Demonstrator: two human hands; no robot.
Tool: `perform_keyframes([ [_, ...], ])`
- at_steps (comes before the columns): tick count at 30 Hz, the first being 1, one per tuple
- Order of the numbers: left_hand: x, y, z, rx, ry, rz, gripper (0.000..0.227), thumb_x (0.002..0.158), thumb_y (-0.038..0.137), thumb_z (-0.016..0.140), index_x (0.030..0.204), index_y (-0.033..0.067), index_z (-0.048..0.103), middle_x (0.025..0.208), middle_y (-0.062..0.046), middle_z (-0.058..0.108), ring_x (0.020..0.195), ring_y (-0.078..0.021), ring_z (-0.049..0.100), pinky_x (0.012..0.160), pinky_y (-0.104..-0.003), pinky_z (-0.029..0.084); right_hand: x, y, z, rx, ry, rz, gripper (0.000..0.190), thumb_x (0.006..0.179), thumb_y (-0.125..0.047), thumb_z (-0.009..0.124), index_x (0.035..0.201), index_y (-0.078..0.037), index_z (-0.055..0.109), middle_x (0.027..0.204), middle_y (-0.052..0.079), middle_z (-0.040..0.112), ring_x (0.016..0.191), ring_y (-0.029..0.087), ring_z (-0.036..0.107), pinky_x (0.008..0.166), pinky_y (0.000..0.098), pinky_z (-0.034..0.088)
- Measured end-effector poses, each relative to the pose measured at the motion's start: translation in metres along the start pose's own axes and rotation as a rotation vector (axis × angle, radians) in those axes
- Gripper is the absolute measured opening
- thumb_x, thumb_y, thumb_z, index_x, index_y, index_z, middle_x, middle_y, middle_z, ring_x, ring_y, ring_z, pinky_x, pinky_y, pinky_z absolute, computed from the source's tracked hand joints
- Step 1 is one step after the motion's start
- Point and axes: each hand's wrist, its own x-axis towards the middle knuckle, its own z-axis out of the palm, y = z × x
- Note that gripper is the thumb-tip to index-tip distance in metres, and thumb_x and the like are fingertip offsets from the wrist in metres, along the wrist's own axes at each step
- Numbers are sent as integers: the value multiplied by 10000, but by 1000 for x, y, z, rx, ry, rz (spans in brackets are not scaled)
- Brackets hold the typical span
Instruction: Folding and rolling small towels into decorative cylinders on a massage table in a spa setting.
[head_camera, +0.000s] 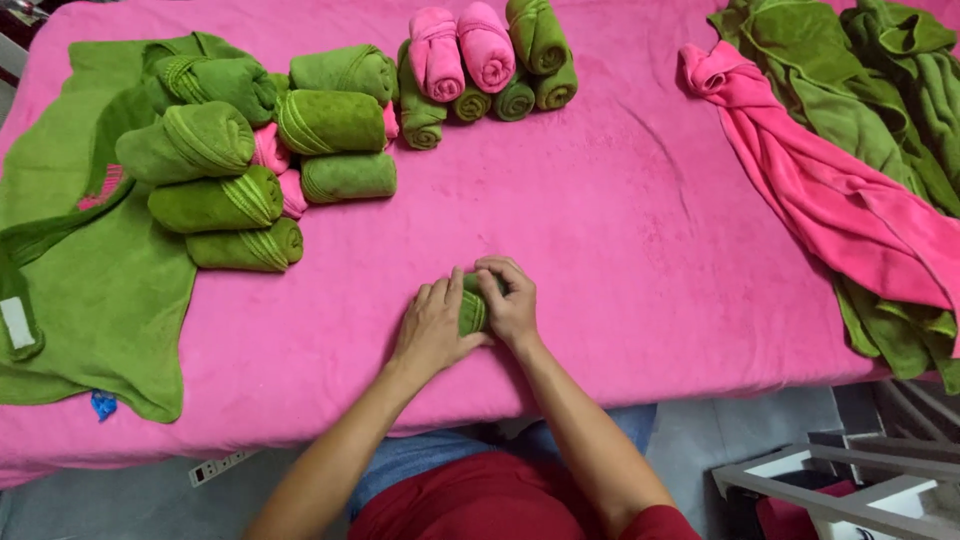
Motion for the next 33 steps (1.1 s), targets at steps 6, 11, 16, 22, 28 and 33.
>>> perform_keyframes([
  [6,7,-11,-2,-30,-70,14,1047,719,515,830,1509,-61,456,1208,-225,637,1092,-397,610,903,-506,517,13,21,17,-165,108,202,182,866,-280,875,777,-169,761,703,45,681,662,165,625,609,340,479],
  [11,4,-24,23,-329,162,-158,850,752,619,804,1381,70,643,1179,-152,720,1105,-347,668,947,-476,499,5,9,3,72,77,175,278,1019,-351,673,1153,-107,669,1037,123,652,961,242,617,859,418,480],
  [16,-12,44,1,-1281,366,-645,960,893,539,757,1555,-49,384,1545,-329,426,1493,-454,367,1239,-542,283,-38,-29,-18,260,-131,311,801,847,-230,809,1508,-35,400,1447,307,505,1385,543,475,1158,688,370],
  [22,-42,32,-11,-1011,395,-551,1006,837,403,884,1490,25,218,1560,-339,357,1485,-511,347,1200,-625,331,-3,-36,-64,-34,-379,6,792,583,-173,1045,1315,-94,752,1216,173,695,1205,347,658,1100,521,468],
  [28,15,3,-8,-105,1,201,1154,713,488,912,1639,137,320,1437,-174,575,1400,-357,508,1235,-642,235,10,-29,-55,35,-556,84,710,626,-36,959,1293,13,722,1292,232,691,1252,386,651,1117,558,465],
  [33,21,-3,7,68,-106,205,1067,665,515,845,1556,78,455,1166,-160,628,1035,-361,645,949,-500,501,-20,-17,-15,-139,22,168,360,1048,-275,631,1260,2,720,1164,208,703,1154,350,688,1003,470,529],
])
